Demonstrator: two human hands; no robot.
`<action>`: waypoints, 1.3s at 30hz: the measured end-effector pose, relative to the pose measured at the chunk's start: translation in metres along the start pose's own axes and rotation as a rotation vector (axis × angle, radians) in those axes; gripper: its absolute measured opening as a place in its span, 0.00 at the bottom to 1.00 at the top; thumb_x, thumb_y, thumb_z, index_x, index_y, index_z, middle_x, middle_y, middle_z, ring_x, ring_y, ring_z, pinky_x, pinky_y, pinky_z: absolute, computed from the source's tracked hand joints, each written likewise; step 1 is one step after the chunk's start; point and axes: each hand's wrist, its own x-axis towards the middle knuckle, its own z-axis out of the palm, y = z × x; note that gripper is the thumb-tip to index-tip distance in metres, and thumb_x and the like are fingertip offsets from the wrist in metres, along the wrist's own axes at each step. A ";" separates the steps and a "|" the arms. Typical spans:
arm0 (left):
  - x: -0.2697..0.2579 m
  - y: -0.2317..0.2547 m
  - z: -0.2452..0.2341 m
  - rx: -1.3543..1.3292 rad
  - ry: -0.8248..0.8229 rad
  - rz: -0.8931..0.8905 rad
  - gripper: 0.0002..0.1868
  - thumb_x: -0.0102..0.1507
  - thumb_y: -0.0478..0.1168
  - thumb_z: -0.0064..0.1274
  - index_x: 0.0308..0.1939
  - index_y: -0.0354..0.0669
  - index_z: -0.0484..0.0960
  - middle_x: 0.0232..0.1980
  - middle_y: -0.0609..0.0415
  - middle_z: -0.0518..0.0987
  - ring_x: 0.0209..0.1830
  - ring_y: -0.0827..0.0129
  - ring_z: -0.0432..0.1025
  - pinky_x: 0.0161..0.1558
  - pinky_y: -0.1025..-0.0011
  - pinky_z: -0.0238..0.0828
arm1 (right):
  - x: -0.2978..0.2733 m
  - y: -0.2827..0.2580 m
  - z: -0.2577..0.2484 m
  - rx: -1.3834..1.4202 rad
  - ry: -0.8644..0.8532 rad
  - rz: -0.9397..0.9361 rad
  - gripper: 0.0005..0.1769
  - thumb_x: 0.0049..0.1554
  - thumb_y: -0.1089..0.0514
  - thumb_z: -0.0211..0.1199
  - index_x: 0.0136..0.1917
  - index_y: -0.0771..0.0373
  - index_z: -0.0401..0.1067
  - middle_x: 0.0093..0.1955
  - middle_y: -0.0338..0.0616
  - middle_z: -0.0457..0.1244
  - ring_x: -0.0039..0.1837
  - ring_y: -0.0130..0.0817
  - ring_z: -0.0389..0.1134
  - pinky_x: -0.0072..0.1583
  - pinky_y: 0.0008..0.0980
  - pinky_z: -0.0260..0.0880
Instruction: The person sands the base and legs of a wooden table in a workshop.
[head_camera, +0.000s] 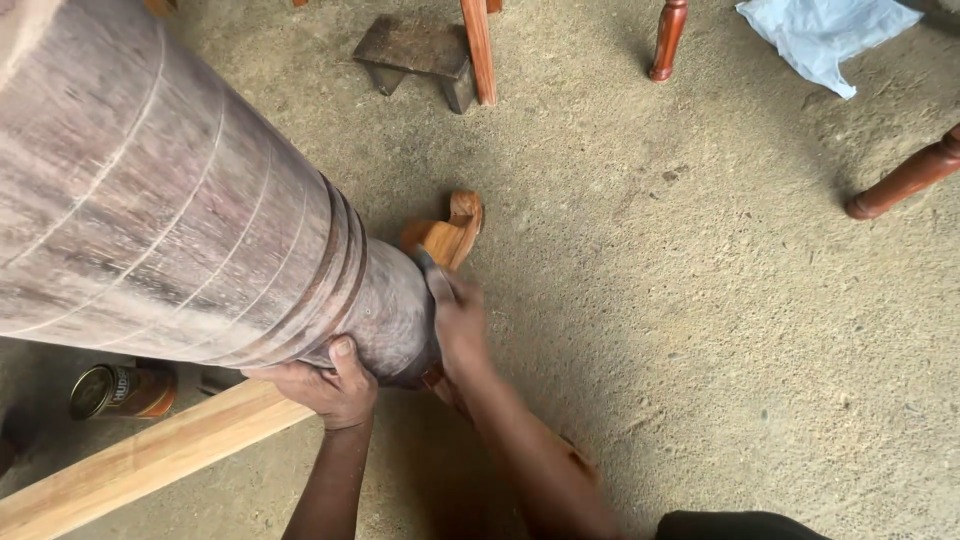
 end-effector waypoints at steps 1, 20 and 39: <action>0.002 0.001 0.000 0.008 0.003 -0.002 0.63 0.68 0.64 0.49 0.80 0.24 0.25 0.82 0.24 0.47 0.85 0.39 0.49 0.83 0.55 0.44 | -0.016 0.019 -0.001 0.064 0.066 -0.209 0.19 0.64 0.53 0.57 0.60 0.67 0.77 0.55 0.51 0.72 0.54 0.33 0.70 0.60 0.34 0.69; 0.005 0.009 -0.003 -0.140 0.006 0.024 0.61 0.71 0.63 0.55 0.77 0.22 0.28 0.79 0.22 0.53 0.78 0.40 0.57 0.77 0.54 0.52 | 0.019 -0.048 0.025 0.245 -0.040 0.145 0.20 0.63 0.53 0.57 0.62 0.68 0.71 0.54 0.52 0.70 0.56 0.43 0.73 0.62 0.38 0.74; 0.023 0.021 -0.009 -0.063 0.113 -0.010 0.56 0.62 0.73 0.53 0.75 0.31 0.52 0.63 0.36 0.64 0.65 0.47 0.65 0.64 0.50 0.62 | -0.080 -0.001 0.036 0.026 0.163 -0.543 0.20 0.66 0.56 0.53 0.64 0.73 0.73 0.57 0.51 0.70 0.58 0.36 0.69 0.62 0.34 0.70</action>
